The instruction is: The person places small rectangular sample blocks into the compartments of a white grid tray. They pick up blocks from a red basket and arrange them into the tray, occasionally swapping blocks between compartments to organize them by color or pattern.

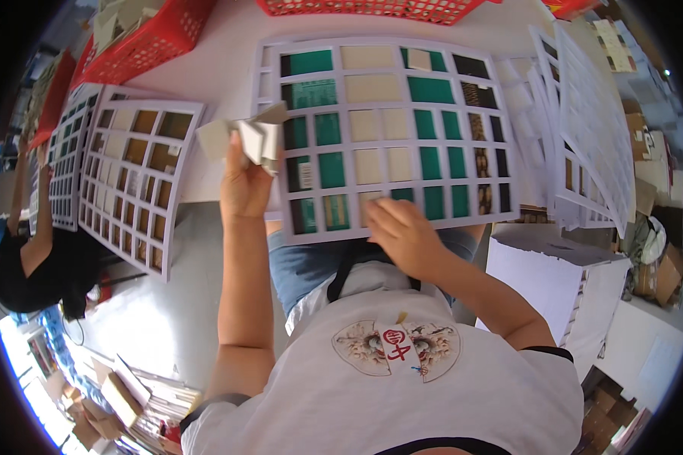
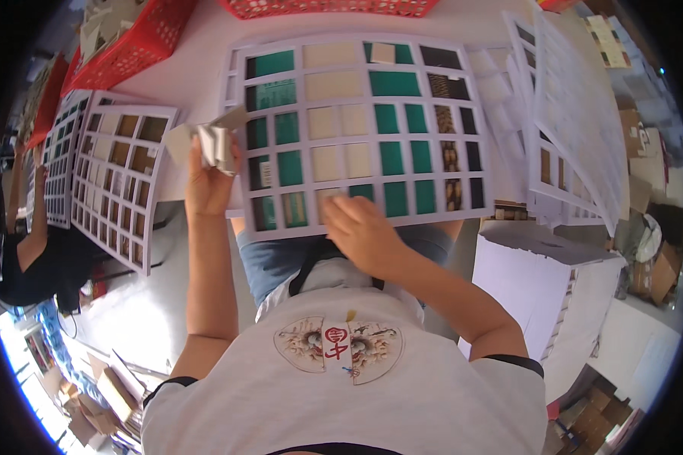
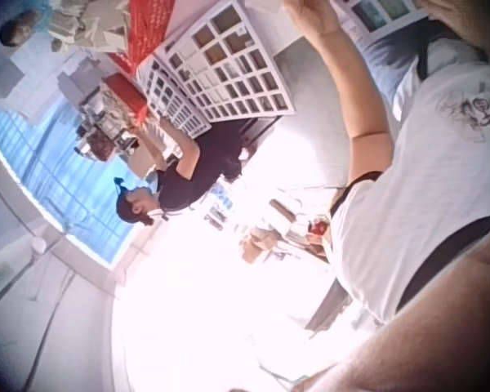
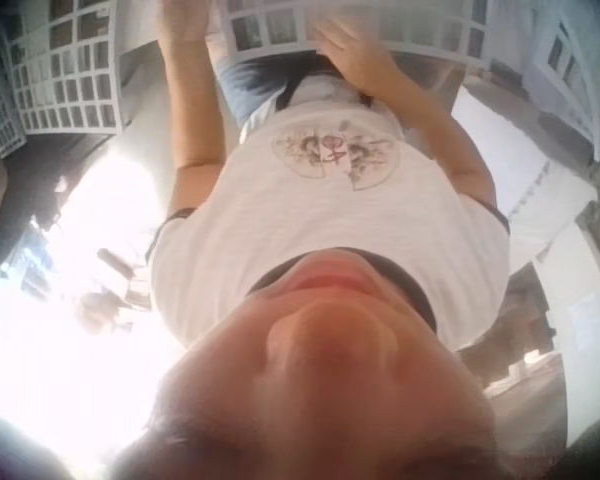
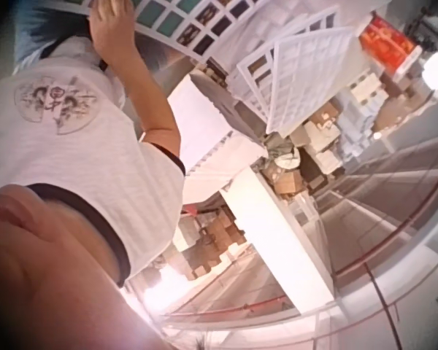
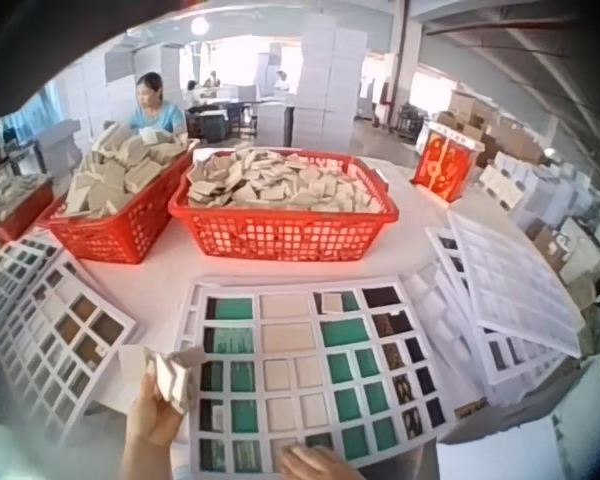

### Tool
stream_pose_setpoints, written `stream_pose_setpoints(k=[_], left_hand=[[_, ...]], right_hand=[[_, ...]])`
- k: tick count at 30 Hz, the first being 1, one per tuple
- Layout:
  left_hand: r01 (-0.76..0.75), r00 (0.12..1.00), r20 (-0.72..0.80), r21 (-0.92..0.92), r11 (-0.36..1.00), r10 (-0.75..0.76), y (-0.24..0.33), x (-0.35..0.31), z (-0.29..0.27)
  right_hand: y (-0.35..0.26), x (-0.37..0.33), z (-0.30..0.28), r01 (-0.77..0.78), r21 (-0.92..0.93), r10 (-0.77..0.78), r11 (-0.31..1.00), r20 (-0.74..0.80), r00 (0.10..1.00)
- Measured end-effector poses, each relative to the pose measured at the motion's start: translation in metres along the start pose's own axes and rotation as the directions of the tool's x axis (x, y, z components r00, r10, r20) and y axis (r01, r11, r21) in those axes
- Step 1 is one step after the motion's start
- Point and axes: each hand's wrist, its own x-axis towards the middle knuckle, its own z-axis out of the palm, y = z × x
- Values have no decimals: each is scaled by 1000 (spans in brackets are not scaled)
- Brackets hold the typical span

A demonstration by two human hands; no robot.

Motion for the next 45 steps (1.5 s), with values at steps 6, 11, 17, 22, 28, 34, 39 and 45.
stream_pose_setpoints(k=[6,11,17,22,28,34,39,45], left_hand=[[-126,991,-32,74,989,129,23,2,26],[-85,988,-118,132,988,101,21,-21,21],[67,998,3,129,989,-68,8,-53,8],[226,972,21,187,956,-234,-23,-96,32],[342,936,45,127,931,-350,-56,-118,22],[278,956,46,168,946,-289,-59,-117,24],[390,916,51,128,912,-398,-66,-120,32],[439,889,41,200,876,-455,-82,-125,59]], right_hand=[[81,81,-16,-267,417,346,869,-126,930],[252,98,-17,-487,51,487,872,-200,850],[228,100,-36,-358,-28,309,933,-443,842],[95,61,-37,-527,647,688,550,7,726],[45,24,-11,-416,461,474,784,-11,881],[18,-4,-13,-222,73,217,972,64,974],[3,-4,-31,-289,435,379,853,-134,915],[28,-18,-39,-443,768,668,463,26,743]])
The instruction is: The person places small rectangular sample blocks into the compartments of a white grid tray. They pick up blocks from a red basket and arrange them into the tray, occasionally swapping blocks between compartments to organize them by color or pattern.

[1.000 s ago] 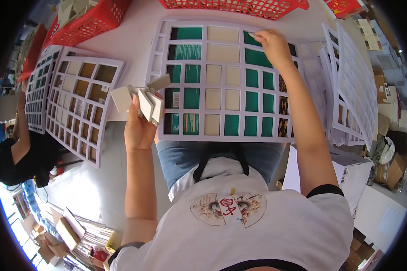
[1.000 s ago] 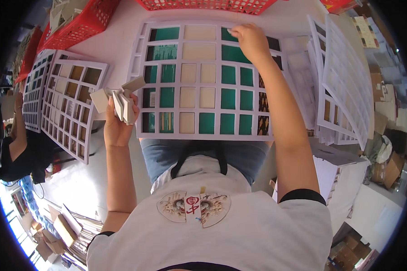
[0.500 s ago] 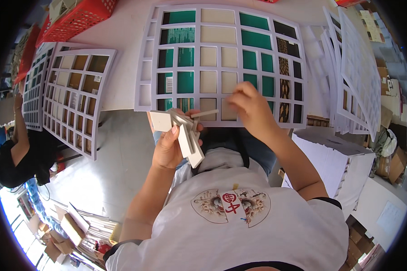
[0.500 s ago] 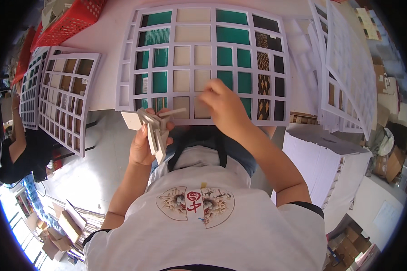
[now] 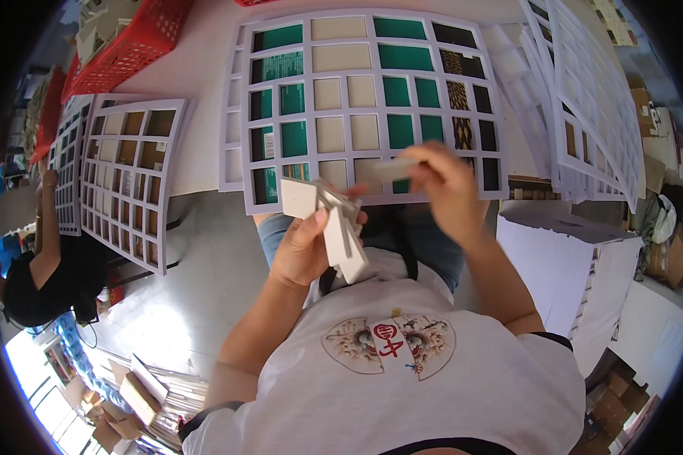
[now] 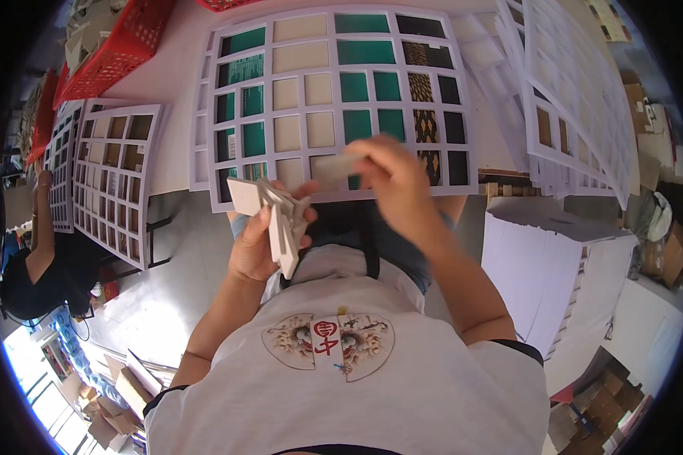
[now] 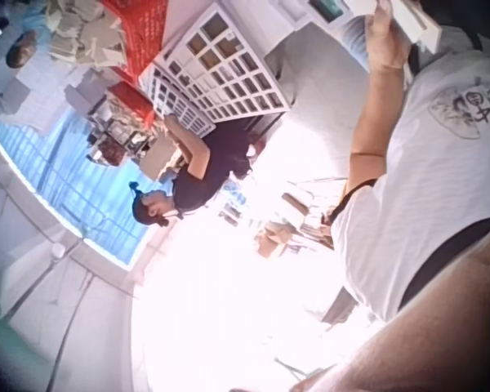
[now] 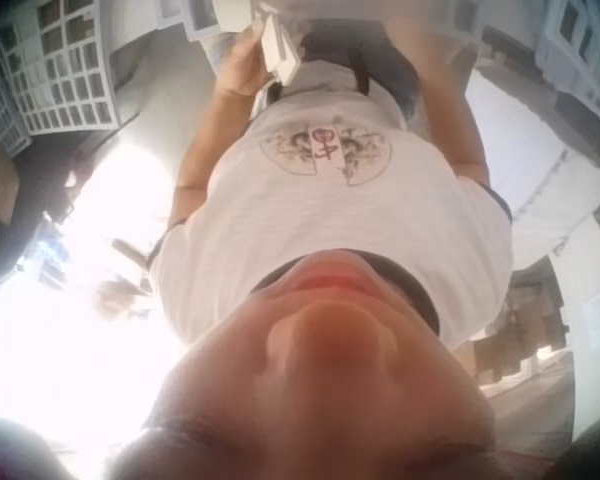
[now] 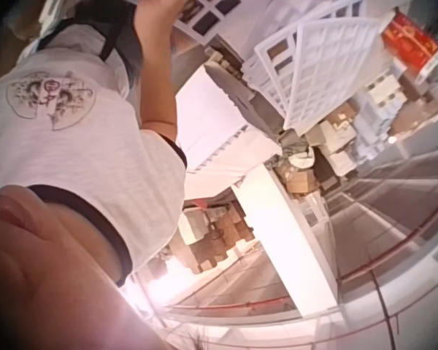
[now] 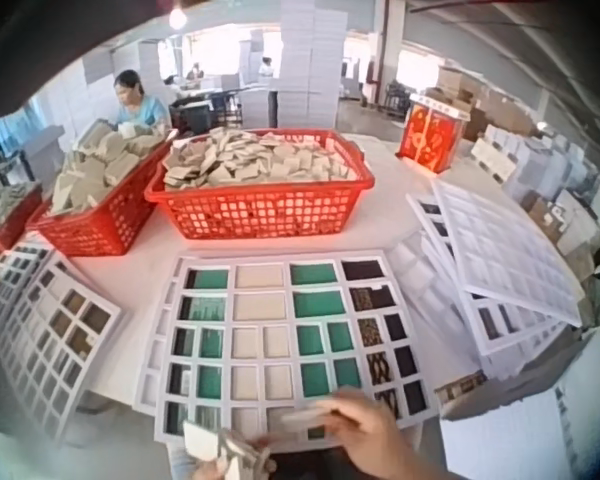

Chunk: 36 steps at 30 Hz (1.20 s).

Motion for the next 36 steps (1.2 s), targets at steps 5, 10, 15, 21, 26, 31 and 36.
stream_pose_setpoints(k=[5,10,15,21,26,31,36], left_hand=[[-21,1000,-8,41,999,21,1,8,-9],[37,999,15,142,989,-39,-4,11,5],[99,995,-31,181,978,-95,-6,11,19],[258,965,-26,308,916,-263,-10,21,27],[343,933,-39,406,847,-359,-17,28,46],[360,925,-56,447,819,-376,-23,31,42],[341,936,-72,420,841,-344,-14,31,40]], right_hand=[[12,15,-21,77,-275,-74,958,20,997],[15,31,-29,201,-341,-135,918,208,969],[28,17,-27,443,-471,-321,763,318,892],[22,-3,-31,439,-449,-362,778,250,898],[-24,2,-32,176,19,-175,984,248,953],[-23,7,-49,-77,275,109,958,-104,988],[24,10,-70,7,-225,-11,974,-16,1000]])
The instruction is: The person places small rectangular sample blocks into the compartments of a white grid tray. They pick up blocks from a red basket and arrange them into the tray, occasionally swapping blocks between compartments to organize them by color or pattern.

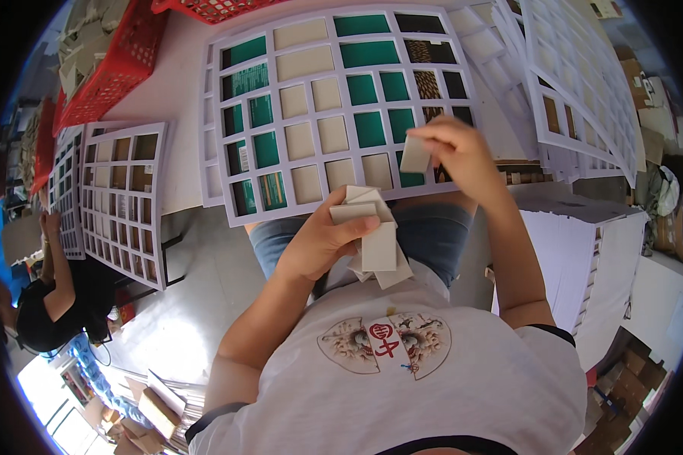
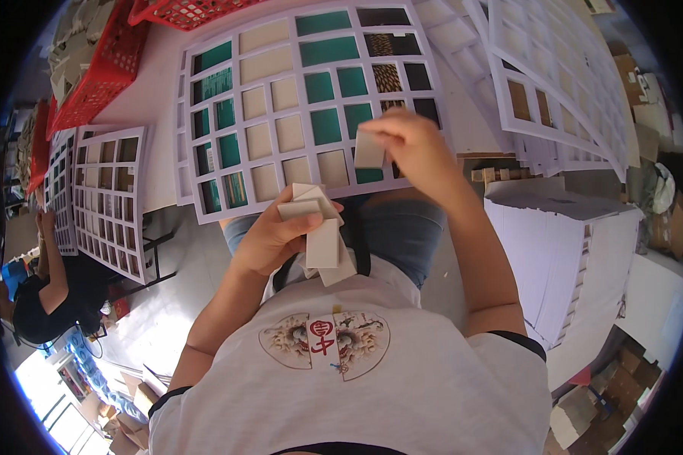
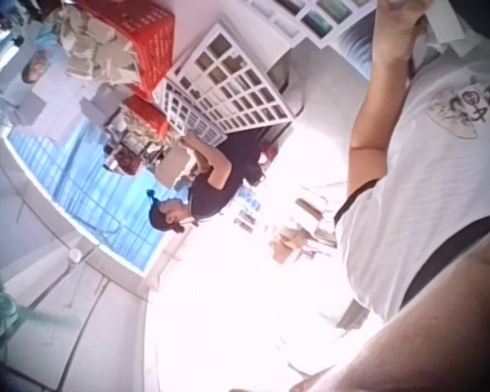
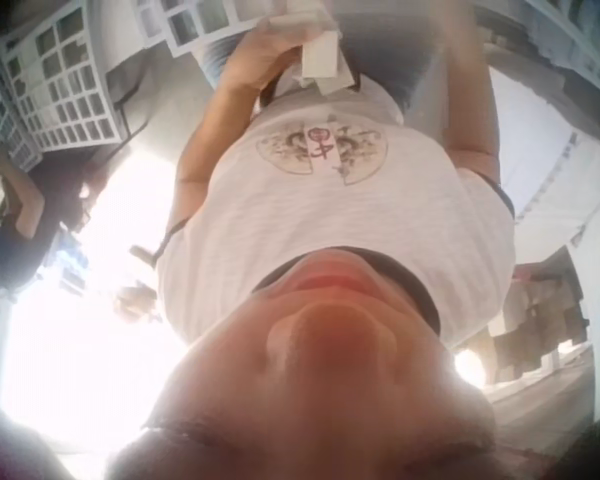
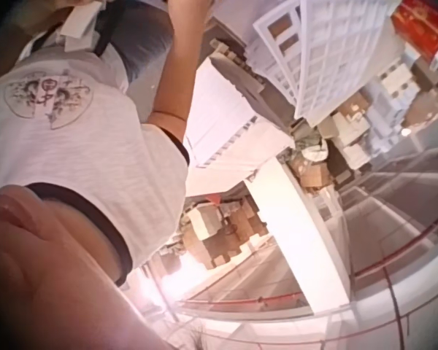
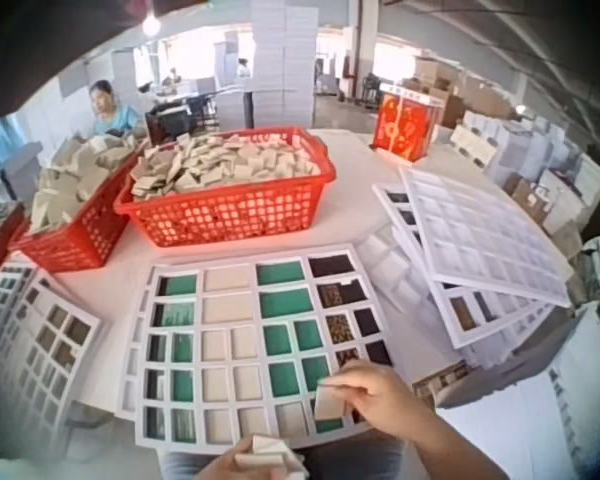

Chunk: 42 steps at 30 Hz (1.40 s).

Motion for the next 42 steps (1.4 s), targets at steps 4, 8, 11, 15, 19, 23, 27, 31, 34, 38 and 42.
stream_pose_setpoints(k=[4,8,11,15,19,23,27,31,34,38,42], left_hand=[[-25,1000,-17,-31,999,24,-1,-1,0],[-68,998,-14,-49,996,67,-4,3,-2],[-88,995,-51,-67,994,84,-4,3,-2],[-156,974,-171,-17,988,150,0,0,14],[-252,940,-226,50,966,257,-4,3,26],[-296,939,-213,-96,950,271,-4,5,31],[-330,940,-164,-227,916,299,0,14,24],[-206,972,64,-220,953,225,1,12,18],[-157,986,24,-136,978,162,0,10,30],[-131,990,-62,-77,988,127,8,11,36],[-83,997,-2,-54,995,83,3,10,23]], right_hand=[[-6,-1,4,-89,-83,96,993,81,992],[7,-10,7,267,-323,-234,908,139,962],[-6,-27,5,386,-581,-361,717,165,918],[-20,-47,9,314,-411,-302,856,96,948],[-64,-63,18,-228,178,198,957,169,965],[-62,-65,33,-301,522,295,798,97,950],[-52,-42,25,-130,693,341,709,-176,923],[-40,-25,34,-38,631,317,775,-336,887],[-39,-27,44,-112,493,268,863,-257,928],[-25,-25,29,-102,382,268,919,-411,871],[14,-31,-21,-124,293,221,948,-326,919]])
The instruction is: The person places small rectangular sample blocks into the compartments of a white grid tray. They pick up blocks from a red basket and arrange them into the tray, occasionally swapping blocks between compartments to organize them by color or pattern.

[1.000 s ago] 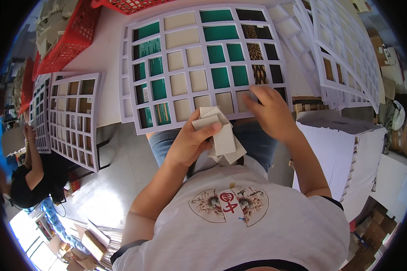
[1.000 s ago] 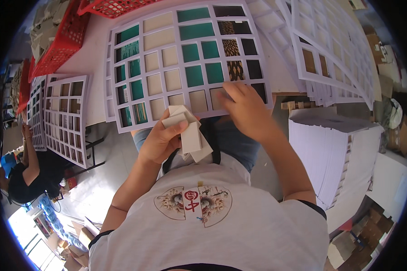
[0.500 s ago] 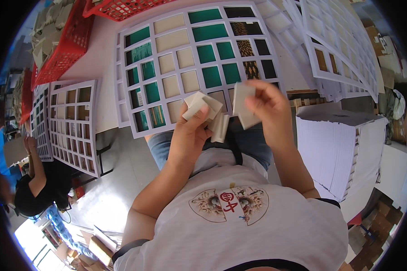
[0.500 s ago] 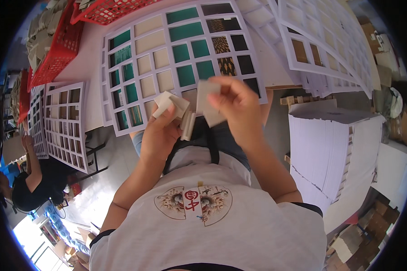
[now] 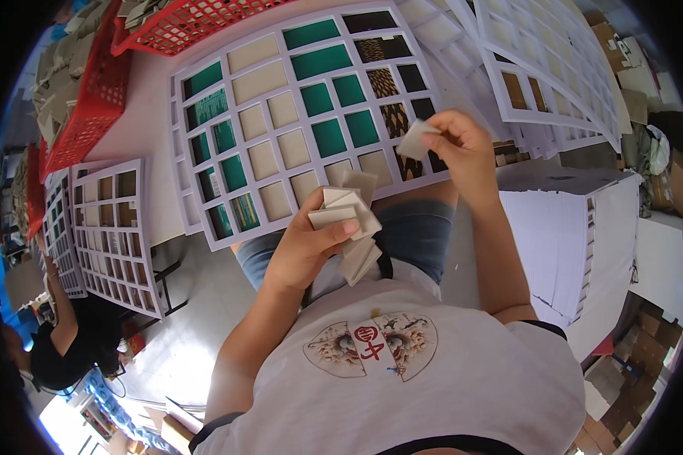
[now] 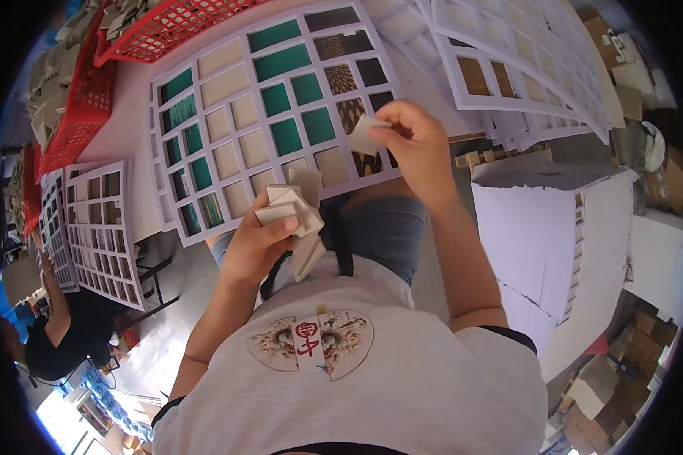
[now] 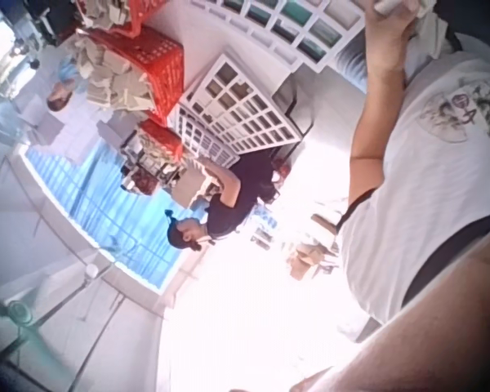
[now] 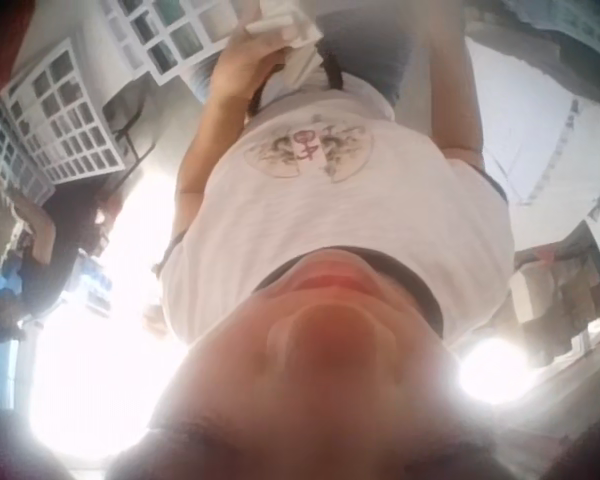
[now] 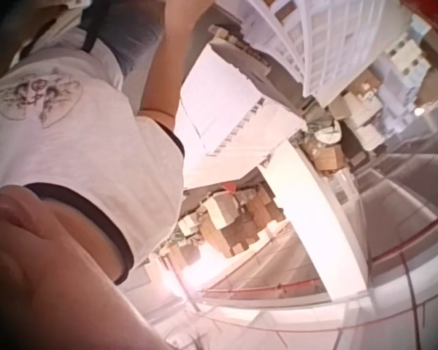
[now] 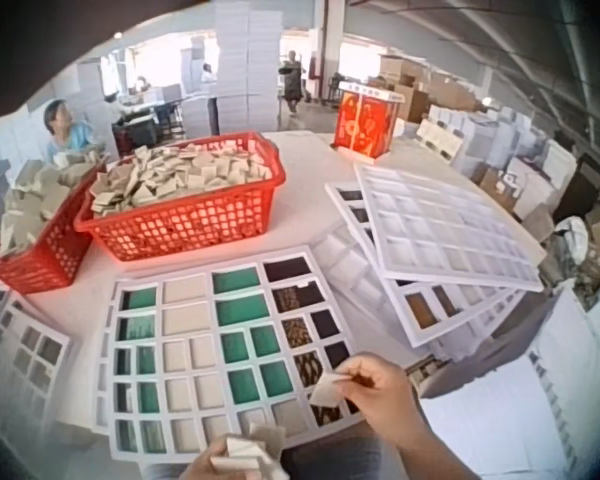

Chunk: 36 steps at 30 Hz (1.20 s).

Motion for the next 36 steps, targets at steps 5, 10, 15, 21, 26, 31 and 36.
stream_pose_setpoints(k=[5,10,15,21,26,31,36], left_hand=[[25,1000,-1,-41,999,-25,-10,8,-11],[-27,1000,-1,-52,998,27,-18,12,-15],[-31,999,-8,-28,999,31,-18,16,-18],[-34,994,109,209,977,11,-11,16,6],[-367,925,22,306,878,379,24,-19,-49],[-606,346,-565,476,638,749,77,-171,-248],[-672,261,-850,182,718,459,43,-284,-325]], right_hand=[[0,1,-2,-101,-157,133,982,203,970],[-2,-3,-6,428,-634,-193,644,406,893],[-3,-19,-17,690,-672,-379,268,585,717],[-32,-45,8,97,-100,-59,990,330,942],[-9,-25,-31,-23,-140,5,990,-130,992],[7,5,-45,40,-255,-22,966,73,997],[14,12,-35,196,-340,-160,920,132,978]])
